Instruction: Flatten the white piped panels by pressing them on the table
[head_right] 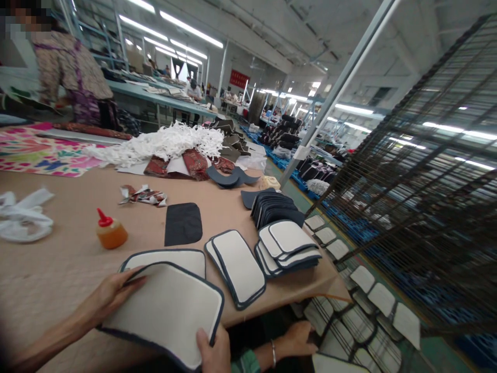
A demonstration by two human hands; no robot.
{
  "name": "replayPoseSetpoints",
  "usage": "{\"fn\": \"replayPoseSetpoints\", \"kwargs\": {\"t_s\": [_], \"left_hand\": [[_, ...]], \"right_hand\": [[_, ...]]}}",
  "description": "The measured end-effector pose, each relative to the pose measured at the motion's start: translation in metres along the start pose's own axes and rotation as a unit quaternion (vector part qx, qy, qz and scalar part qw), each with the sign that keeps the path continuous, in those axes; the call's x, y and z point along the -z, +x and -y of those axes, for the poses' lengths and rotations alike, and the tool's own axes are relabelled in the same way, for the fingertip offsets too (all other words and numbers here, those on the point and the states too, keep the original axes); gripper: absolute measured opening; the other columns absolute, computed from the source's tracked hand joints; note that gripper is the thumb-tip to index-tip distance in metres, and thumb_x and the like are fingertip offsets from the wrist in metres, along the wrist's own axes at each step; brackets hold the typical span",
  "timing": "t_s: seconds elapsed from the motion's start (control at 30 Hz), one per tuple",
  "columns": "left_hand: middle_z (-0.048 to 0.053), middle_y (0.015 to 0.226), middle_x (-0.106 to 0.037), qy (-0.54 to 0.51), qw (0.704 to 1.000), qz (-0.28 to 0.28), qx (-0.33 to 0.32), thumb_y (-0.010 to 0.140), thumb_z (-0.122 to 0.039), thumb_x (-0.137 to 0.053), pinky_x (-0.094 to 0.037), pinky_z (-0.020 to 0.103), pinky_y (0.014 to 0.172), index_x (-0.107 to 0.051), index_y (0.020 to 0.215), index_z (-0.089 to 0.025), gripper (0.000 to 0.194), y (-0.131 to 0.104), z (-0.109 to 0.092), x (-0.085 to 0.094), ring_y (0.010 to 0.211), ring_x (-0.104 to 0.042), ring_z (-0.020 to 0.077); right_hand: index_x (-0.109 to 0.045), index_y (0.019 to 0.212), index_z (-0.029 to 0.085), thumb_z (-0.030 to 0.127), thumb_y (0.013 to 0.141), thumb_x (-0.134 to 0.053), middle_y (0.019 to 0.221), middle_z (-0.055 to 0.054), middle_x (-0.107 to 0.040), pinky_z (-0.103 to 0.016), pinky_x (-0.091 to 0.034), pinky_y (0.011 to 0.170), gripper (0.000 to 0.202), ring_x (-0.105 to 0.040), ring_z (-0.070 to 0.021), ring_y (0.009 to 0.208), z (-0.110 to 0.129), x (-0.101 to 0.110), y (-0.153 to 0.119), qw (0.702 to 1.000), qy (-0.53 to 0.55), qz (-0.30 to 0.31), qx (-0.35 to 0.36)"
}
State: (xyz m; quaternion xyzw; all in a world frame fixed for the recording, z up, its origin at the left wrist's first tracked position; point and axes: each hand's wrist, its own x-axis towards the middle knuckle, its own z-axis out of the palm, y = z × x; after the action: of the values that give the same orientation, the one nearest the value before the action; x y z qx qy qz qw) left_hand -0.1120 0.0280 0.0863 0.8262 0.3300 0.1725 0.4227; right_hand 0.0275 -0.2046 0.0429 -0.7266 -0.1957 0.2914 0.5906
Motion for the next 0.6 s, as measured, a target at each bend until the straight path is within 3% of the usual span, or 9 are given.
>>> {"fn": "replayPoseSetpoints", "kwargs": {"t_s": [0.07, 0.13, 0.2, 0.27, 0.37, 0.43, 0.5, 0.57, 0.6], "left_hand": [[0.004, 0.091, -0.068, -0.016, 1.000, 0.004, -0.014, 0.073, -0.040, -0.049, -0.048, 0.031, 0.078, -0.062, 0.106, -0.020, 0.041, 0.002, -0.006, -0.002, 0.085, -0.061, 0.0269], [0.003, 0.095, -0.067, -0.064, 0.998, 0.023, 0.012, 0.073, -0.043, -0.052, -0.047, 0.030, 0.081, -0.062, 0.106, -0.020, 0.042, 0.003, -0.018, 0.003, 0.089, -0.060, 0.0269], [0.002, 0.099, -0.066, -0.148, 0.983, 0.077, 0.081, 0.071, -0.048, -0.056, -0.048, 0.029, 0.080, -0.060, 0.108, -0.020, 0.046, 0.002, -0.031, 0.014, 0.094, -0.059, 0.0268], [0.003, 0.098, -0.066, -0.238, 0.947, 0.151, 0.152, 0.068, -0.050, -0.060, -0.051, 0.030, 0.076, -0.057, 0.112, -0.019, 0.053, -0.002, -0.039, 0.026, 0.093, -0.059, 0.0274], [0.004, 0.091, -0.068, -0.286, 0.920, 0.202, 0.175, 0.065, -0.047, -0.065, -0.052, 0.031, 0.071, -0.057, 0.109, -0.017, 0.054, -0.006, -0.037, 0.028, 0.087, -0.061, 0.0278], [0.002, 0.085, -0.068, -0.250, 0.943, 0.180, 0.129, 0.068, -0.044, -0.062, -0.051, 0.030, 0.069, -0.060, 0.103, -0.018, 0.044, -0.004, -0.027, 0.018, 0.083, -0.062, 0.0271], [0.002, 0.084, -0.068, -0.195, 0.972, 0.110, 0.073, 0.071, -0.043, -0.058, -0.050, 0.030, 0.072, -0.063, 0.098, -0.019, 0.037, 0.000, -0.017, 0.005, 0.084, -0.061, 0.0272], [0.003, 0.085, -0.068, -0.161, 0.985, 0.047, 0.046, 0.072, -0.042, -0.055, -0.049, 0.031, 0.075, -0.063, 0.097, -0.019, 0.036, 0.005, -0.012, -0.001, 0.086, -0.061, 0.0279], [0.003, 0.086, -0.067, -0.159, 0.985, 0.045, 0.049, 0.072, -0.042, -0.055, -0.049, 0.031, 0.075, -0.062, 0.099, -0.018, 0.037, 0.006, -0.013, 0.000, 0.086, -0.061, 0.0280]], "right_hand": [[-0.065, 0.076, 0.012, 0.053, 0.070, -0.050, 0.076, -0.012, -0.065, -0.033, -0.044, 0.072, 0.044, -0.058, -0.0248, 0.074, 0.001, -0.002, 0.001, 0.995, -0.076, -0.058, 0.023], [-0.065, 0.076, 0.013, 0.052, 0.071, -0.050, 0.077, -0.011, -0.066, -0.033, -0.044, 0.072, 0.042, -0.058, -0.0249, 0.075, 0.003, 0.001, 0.002, 0.993, -0.076, -0.083, 0.023], [-0.064, 0.082, 0.011, 0.052, 0.066, -0.056, 0.082, -0.011, -0.067, -0.033, -0.045, 0.073, 0.045, -0.060, -0.0262, 0.080, 0.003, 0.009, 0.004, 0.998, 0.001, -0.064, 0.002], [-0.062, 0.091, 0.010, 0.052, 0.062, -0.061, 0.087, -0.011, -0.067, -0.034, -0.046, 0.075, 0.051, -0.060, -0.0272, 0.085, 0.001, 0.017, 0.004, 0.995, 0.092, -0.031, -0.026], [-0.059, 0.096, 0.009, 0.052, 0.061, -0.063, 0.091, -0.012, -0.066, -0.035, -0.046, 0.076, 0.055, -0.060, -0.0280, 0.088, 0.001, 0.019, 0.002, 0.988, 0.145, -0.010, -0.045], [-0.061, 0.092, 0.010, 0.053, 0.061, -0.062, 0.089, -0.012, -0.066, -0.034, -0.046, 0.075, 0.053, -0.060, -0.0279, 0.086, 0.005, 0.014, -0.001, 0.993, 0.110, -0.017, -0.041], [-0.063, 0.089, 0.011, 0.054, 0.064, -0.059, 0.086, -0.011, -0.067, -0.032, -0.046, 0.074, 0.050, -0.060, -0.0267, 0.085, 0.012, 0.007, -0.005, 0.998, 0.046, -0.044, -0.018], [-0.064, 0.087, 0.013, 0.054, 0.067, -0.057, 0.084, -0.010, -0.067, -0.030, -0.045, 0.074, 0.046, -0.060, -0.0252, 0.084, 0.018, 0.003, -0.008, 0.996, -0.009, -0.083, 0.009], [-0.064, 0.087, 0.014, 0.053, 0.068, -0.057, 0.084, -0.009, -0.067, -0.030, -0.045, 0.074, 0.045, -0.060, -0.0247, 0.084, 0.019, 0.004, -0.008, 0.995, -0.018, -0.098, 0.016]]}}
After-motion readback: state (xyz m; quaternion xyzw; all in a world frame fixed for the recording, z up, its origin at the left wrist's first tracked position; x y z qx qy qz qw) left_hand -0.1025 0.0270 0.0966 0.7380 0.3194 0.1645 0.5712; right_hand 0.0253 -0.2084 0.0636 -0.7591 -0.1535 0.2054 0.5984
